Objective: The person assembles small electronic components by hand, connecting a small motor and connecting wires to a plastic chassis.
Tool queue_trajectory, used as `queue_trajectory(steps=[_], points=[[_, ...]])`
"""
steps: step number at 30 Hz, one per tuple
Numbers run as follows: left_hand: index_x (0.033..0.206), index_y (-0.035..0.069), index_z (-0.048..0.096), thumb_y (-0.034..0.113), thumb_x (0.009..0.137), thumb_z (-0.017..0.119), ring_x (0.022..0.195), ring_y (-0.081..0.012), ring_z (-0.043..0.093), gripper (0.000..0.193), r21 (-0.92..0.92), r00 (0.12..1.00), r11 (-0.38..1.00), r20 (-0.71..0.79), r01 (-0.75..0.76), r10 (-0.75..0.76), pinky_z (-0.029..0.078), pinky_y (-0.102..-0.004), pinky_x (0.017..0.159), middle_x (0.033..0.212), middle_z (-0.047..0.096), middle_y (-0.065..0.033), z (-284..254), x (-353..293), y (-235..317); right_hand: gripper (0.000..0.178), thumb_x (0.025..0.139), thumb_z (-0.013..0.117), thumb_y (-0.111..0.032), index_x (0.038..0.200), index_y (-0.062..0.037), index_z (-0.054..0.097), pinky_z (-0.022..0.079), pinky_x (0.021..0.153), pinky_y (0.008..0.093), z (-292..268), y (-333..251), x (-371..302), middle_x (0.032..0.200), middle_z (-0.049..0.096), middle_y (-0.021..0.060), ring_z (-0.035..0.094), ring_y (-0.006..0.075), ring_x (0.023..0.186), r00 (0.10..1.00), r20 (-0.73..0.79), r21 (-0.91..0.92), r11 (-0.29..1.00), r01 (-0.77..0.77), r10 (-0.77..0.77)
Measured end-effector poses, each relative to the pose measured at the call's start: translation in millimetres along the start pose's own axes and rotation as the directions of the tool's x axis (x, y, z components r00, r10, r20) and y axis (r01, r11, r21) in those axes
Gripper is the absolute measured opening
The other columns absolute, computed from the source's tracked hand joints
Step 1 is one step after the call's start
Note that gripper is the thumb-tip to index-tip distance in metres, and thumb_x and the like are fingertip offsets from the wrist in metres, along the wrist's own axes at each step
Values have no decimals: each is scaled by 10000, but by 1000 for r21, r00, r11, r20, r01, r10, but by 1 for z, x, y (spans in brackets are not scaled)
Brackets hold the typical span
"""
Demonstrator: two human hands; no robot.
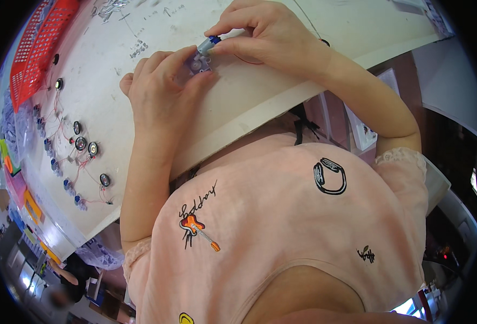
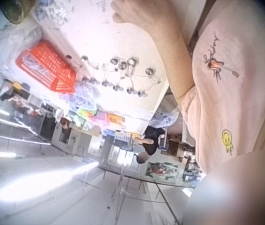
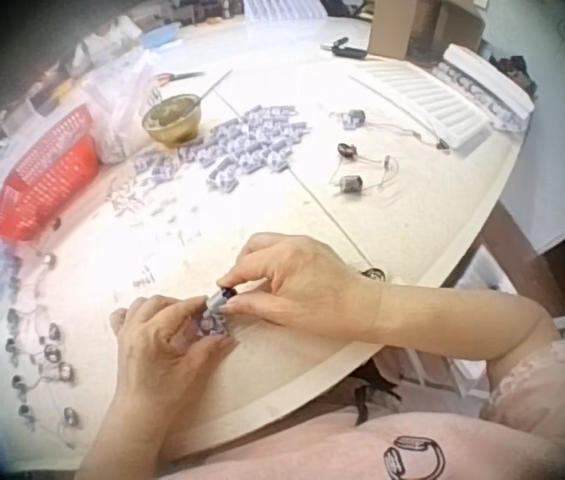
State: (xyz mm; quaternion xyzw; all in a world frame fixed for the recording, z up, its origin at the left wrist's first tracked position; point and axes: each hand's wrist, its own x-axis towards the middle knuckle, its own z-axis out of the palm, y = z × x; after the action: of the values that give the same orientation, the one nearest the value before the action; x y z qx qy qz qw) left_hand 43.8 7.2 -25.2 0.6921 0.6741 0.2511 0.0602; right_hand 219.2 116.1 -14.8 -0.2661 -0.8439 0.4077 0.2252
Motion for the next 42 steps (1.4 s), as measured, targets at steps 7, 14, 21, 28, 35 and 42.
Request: queue_trajectory(steps=[7, 14, 21, 28, 35, 42], points=[[1063, 241, 668, 321, 620, 780, 759, -122, 556, 464, 35, 998, 999, -54, -25, 27, 260, -352, 714, 749, 608, 44, 1, -4, 0, 203, 772, 682, -173, 925, -40, 689, 490, 643, 275, 9, 0, -7, 824, 636, 100, 620, 202, 708, 998, -45, 10, 999, -36, 37], [1061, 278, 679, 306, 654, 768, 753, -105, 540, 417, 76, 998, 996, -33, -53, 56, 245, -346, 730, 754, 605, 68, 3, -4, 1, 178, 773, 672, -160, 898, -32, 683, 496, 647, 288, 10, 2, -9, 808, 637, 103, 620, 234, 714, 997, -68, -90, 996, 27, -33], [1050, 267, 688, 267, 701, 744, 797, -132, 519, 354, 185, 998, 981, 14, -62, 60, 249, -353, 751, 836, 608, 84, -1, -2, 3, 268, 797, 655, -255, 930, -25, 624, 484, 718, 328, -15, -4, -23, 902, 627, 117, 612, 259, 808, 967, 36, -501, 833, 235, -252], [1115, 189, 654, 193, 678, 758, 900, -207, 556, 449, 92, 990, 986, 37, -142, 139, 357, -372, 861, 936, 617, -42, 0, 0, 0, 84, 787, 632, -189, 803, -120, 587, 412, 743, 358, -12, 29, -48, 837, 590, 18, 564, 228, 768, 960, -69, -522, 830, 195, -270], [1117, 64, 629, 74, 690, 728, 871, -264, 588, 439, -61, 991, 992, 62, -115, 119, 470, -360, 775, 951, 615, -106, -3, 7, 12, 110, 802, 614, -207, 866, -122, 588, 399, 806, 343, -38, 26, -64, 921, 595, 15, 560, 190, 863, 916, -158, -561, 797, 223, -368], [1126, 55, 628, 25, 717, 711, 873, -237, 614, 418, -98, 964, 968, 108, -231, 241, 481, -322, 784, 971, 625, -105, -2, 45, 44, 119, 788, 604, -196, 861, -105, 579, 396, 808, 330, -70, 54, -89, 929, 591, 11, 562, 178, 870, 967, -42, -697, 701, 151, -251]])
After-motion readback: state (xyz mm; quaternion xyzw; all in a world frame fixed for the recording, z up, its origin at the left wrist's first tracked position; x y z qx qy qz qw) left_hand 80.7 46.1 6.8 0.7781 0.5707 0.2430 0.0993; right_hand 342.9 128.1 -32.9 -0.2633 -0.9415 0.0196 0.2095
